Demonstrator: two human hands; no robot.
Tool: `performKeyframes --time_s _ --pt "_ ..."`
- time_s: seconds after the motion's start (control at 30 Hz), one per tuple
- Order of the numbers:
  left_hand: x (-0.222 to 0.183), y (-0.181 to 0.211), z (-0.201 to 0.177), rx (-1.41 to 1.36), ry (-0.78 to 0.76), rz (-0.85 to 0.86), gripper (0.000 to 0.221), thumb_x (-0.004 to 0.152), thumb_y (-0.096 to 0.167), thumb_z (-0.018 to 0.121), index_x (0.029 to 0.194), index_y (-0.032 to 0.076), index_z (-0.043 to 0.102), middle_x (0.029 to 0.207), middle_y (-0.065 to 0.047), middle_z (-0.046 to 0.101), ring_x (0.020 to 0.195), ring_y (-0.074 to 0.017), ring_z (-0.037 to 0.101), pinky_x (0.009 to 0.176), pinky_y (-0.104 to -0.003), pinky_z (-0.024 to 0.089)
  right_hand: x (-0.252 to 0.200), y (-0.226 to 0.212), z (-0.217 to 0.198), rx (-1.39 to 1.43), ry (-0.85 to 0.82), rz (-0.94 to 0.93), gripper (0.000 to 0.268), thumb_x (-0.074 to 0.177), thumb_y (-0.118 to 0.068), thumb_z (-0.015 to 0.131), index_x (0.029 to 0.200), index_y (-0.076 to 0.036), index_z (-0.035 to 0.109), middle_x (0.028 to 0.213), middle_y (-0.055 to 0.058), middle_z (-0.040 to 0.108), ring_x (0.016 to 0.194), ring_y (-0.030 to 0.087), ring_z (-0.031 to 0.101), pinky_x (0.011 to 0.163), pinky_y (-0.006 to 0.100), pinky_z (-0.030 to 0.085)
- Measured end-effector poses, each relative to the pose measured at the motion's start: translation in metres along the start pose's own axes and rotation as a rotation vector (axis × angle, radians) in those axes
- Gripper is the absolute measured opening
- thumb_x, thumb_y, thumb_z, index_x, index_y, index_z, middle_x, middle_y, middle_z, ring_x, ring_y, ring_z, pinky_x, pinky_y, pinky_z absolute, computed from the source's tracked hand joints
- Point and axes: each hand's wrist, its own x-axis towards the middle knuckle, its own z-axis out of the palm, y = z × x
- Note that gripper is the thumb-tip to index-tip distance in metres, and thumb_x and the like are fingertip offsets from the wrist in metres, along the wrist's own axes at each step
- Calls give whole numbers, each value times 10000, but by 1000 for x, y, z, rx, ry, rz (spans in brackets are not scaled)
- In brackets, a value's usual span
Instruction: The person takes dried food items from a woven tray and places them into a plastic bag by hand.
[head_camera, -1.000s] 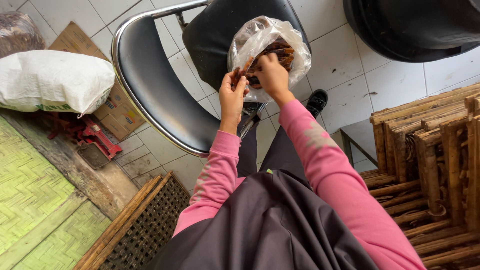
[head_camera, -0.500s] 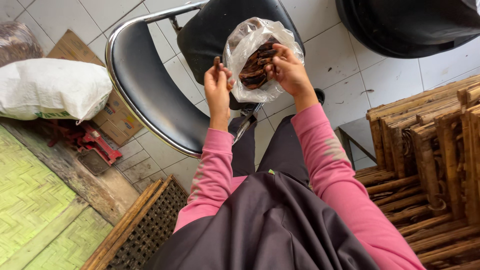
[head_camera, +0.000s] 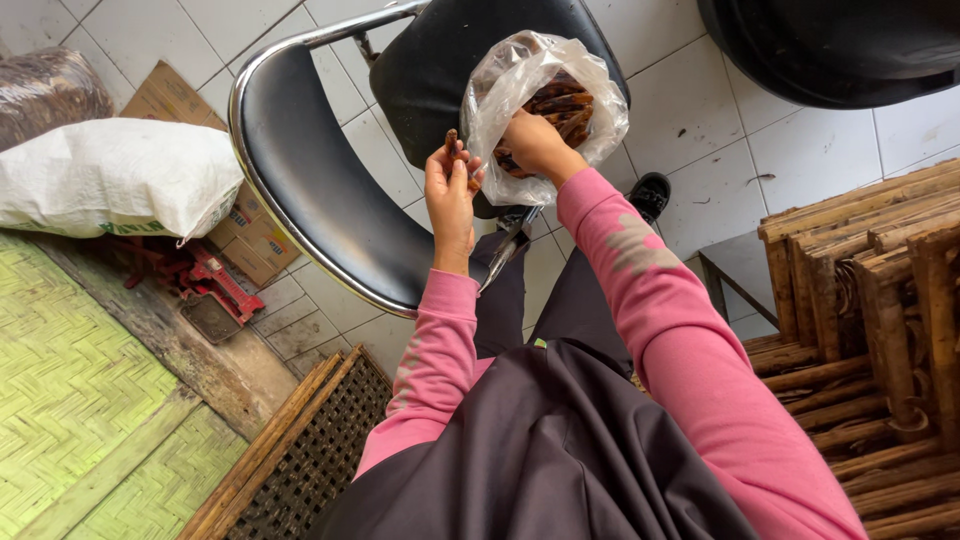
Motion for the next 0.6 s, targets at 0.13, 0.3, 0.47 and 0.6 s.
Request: performKeyframes --time_s 0.13,0.3,0.47,0.6 --pt "-5 0 1 12 -27 -25 236 1081 81 476 1303 69 553 1188 -23 588 1041 -131 661 868 -282 581 7 0 0 -69 -170 178 262 894 -196 765 1112 -50 749 1127 202 731 1005 383 705 866 476 549" --pt "-7 -5 7 115 -58 29 256 1072 48 506 1318 44 576 1157 -33 632 1032 -100 639 892 -285 583 -3 2 -3 -205 28 36 367 787 -215 819 1092 -27 737 1108 172 698 914 367 707 749 475 554" --pt "-10 -9 14 106 -143 154 266 1082 14 534 1342 6 584 1126 -55 639 1001 -111 617 916 -283 562 -25 5 -9 -138 297 -196 214 771 -130 774 984 -139 794 1071 37 718 1047 302 631 881 450 505" --pt "-12 -9 20 199 -113 146 320 1050 17 549 1369 28 581 1187 -30 639 964 -97 621 840 -266 569 -37 0 -20 -54 417 -138 115 853 -103 745 950 -151 785 1055 17 716 1060 287 623 940 452 475"
